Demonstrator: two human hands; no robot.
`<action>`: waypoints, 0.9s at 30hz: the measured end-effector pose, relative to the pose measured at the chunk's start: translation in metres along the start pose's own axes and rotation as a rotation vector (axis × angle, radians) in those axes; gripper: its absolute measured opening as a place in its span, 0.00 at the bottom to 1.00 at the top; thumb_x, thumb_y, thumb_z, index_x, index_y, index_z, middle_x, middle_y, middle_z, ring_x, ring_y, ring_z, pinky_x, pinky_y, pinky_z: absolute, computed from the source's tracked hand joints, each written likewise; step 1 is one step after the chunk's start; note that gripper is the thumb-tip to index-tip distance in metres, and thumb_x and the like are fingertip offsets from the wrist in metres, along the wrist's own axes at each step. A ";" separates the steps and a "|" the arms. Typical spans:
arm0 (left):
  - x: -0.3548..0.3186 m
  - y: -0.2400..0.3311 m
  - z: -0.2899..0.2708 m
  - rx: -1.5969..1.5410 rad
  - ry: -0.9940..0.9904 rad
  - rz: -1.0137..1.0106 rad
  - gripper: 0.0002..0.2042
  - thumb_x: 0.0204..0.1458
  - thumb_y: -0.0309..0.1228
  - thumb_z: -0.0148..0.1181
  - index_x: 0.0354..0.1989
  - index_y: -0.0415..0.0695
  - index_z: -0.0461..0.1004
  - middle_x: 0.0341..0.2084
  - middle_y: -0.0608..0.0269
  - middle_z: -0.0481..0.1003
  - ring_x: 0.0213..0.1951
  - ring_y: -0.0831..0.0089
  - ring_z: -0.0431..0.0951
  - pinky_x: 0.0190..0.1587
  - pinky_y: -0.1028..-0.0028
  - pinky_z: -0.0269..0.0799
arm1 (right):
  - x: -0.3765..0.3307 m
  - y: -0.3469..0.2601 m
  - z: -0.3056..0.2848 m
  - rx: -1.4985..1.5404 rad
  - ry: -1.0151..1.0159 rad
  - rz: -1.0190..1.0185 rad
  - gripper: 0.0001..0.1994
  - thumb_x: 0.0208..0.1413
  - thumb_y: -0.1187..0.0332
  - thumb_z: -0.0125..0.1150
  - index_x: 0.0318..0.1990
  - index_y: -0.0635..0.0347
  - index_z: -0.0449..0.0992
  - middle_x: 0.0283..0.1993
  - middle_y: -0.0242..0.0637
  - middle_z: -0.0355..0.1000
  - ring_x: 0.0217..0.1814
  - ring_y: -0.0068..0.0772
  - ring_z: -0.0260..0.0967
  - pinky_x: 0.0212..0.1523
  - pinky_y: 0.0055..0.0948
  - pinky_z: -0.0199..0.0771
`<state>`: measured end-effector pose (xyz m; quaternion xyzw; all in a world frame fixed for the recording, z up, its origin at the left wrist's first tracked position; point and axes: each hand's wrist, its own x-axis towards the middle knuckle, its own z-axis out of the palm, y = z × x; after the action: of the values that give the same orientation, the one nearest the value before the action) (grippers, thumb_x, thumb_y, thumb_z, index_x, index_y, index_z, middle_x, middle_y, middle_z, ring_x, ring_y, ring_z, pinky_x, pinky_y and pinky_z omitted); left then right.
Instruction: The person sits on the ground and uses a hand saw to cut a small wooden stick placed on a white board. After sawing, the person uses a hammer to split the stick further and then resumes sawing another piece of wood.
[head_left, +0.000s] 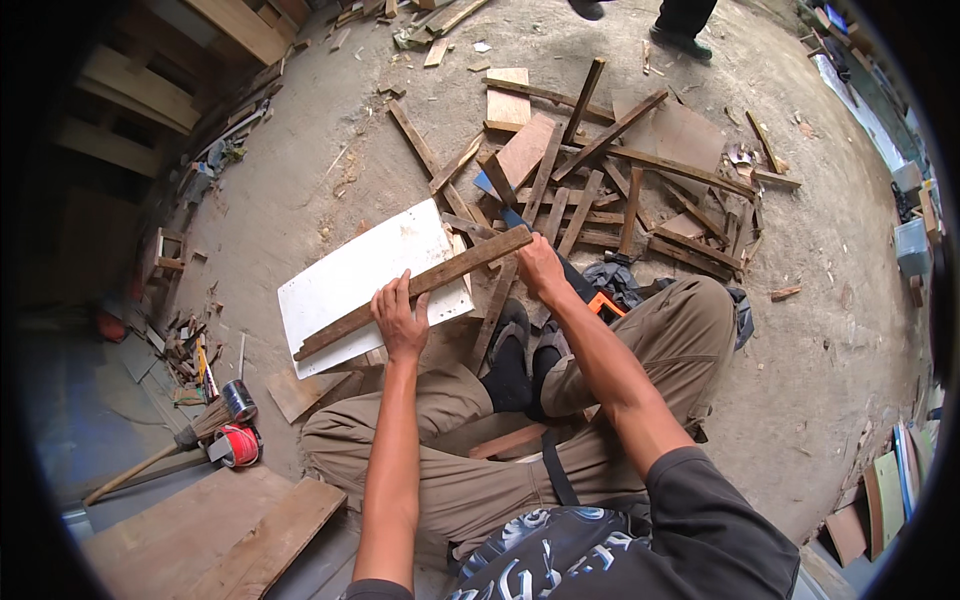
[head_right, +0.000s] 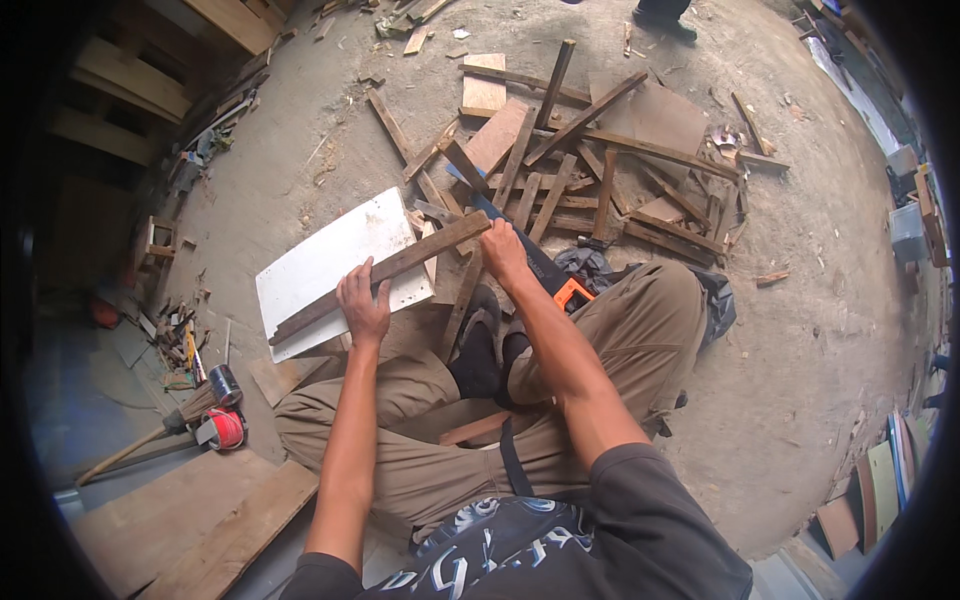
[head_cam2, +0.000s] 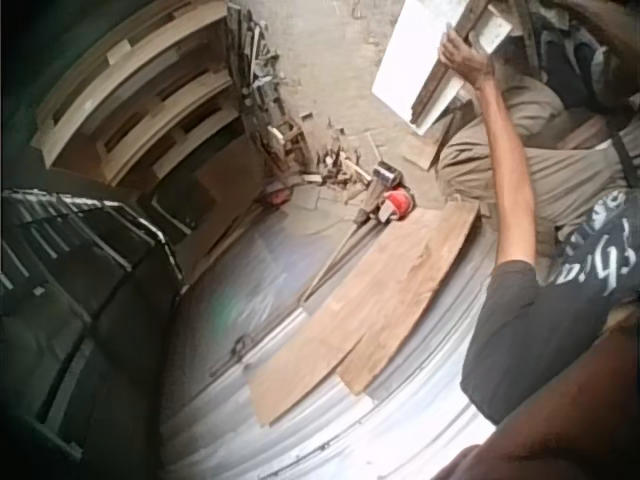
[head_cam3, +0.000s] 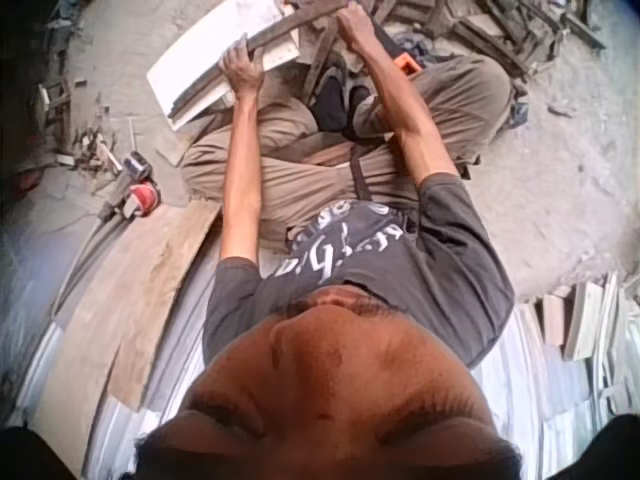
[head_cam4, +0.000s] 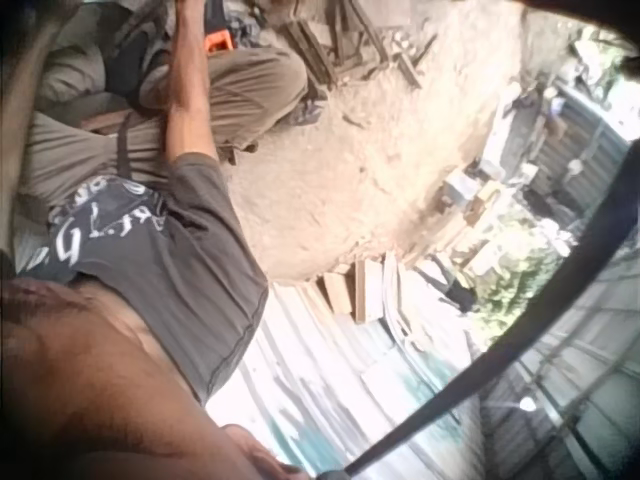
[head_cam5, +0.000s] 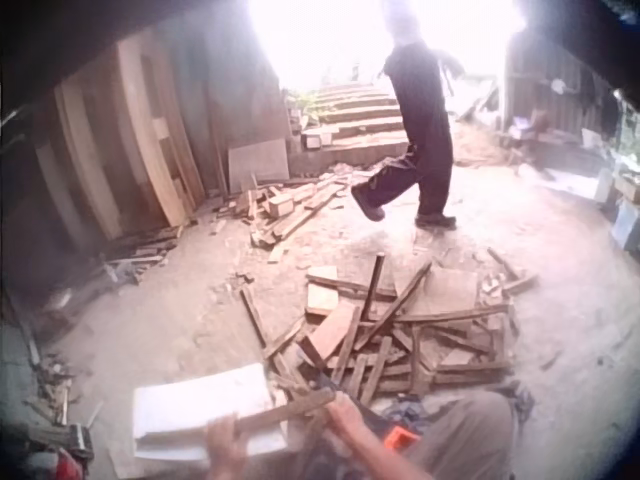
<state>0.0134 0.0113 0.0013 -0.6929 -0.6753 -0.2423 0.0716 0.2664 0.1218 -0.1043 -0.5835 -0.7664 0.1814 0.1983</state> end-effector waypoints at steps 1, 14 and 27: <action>0.003 0.000 -0.001 0.009 -0.017 0.002 0.21 0.56 0.39 0.59 0.56 0.45 0.70 0.46 0.57 0.72 0.53 0.58 0.70 0.62 0.55 0.56 | 0.004 -0.002 -0.011 -0.009 0.030 -0.001 0.10 0.59 0.68 0.55 0.38 0.67 0.75 0.44 0.55 0.67 0.48 0.55 0.69 0.49 0.45 0.73; 0.092 0.007 -0.132 -0.484 0.380 -0.268 0.22 0.63 0.48 0.50 0.44 0.36 0.67 0.30 0.52 0.73 0.33 0.62 0.77 0.35 0.68 0.73 | -0.044 -0.080 -0.198 1.774 -0.374 0.152 0.21 0.69 0.53 0.44 0.52 0.65 0.69 0.39 0.38 0.72 0.33 0.25 0.70 0.36 0.28 0.75; 0.009 0.061 -0.060 -1.371 0.276 -0.894 0.24 0.63 0.55 0.46 0.37 0.41 0.65 0.27 0.62 0.66 0.24 0.74 0.70 0.24 0.73 0.72 | -0.077 -0.025 -0.078 0.144 0.063 0.070 0.29 0.63 0.49 0.52 0.49 0.76 0.68 0.40 0.64 0.71 0.46 0.62 0.71 0.47 0.45 0.72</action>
<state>0.0585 -0.0104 0.0715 -0.2132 -0.5748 -0.6886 -0.3873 0.3049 0.0445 -0.0316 -0.5997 -0.7238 0.2243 0.2572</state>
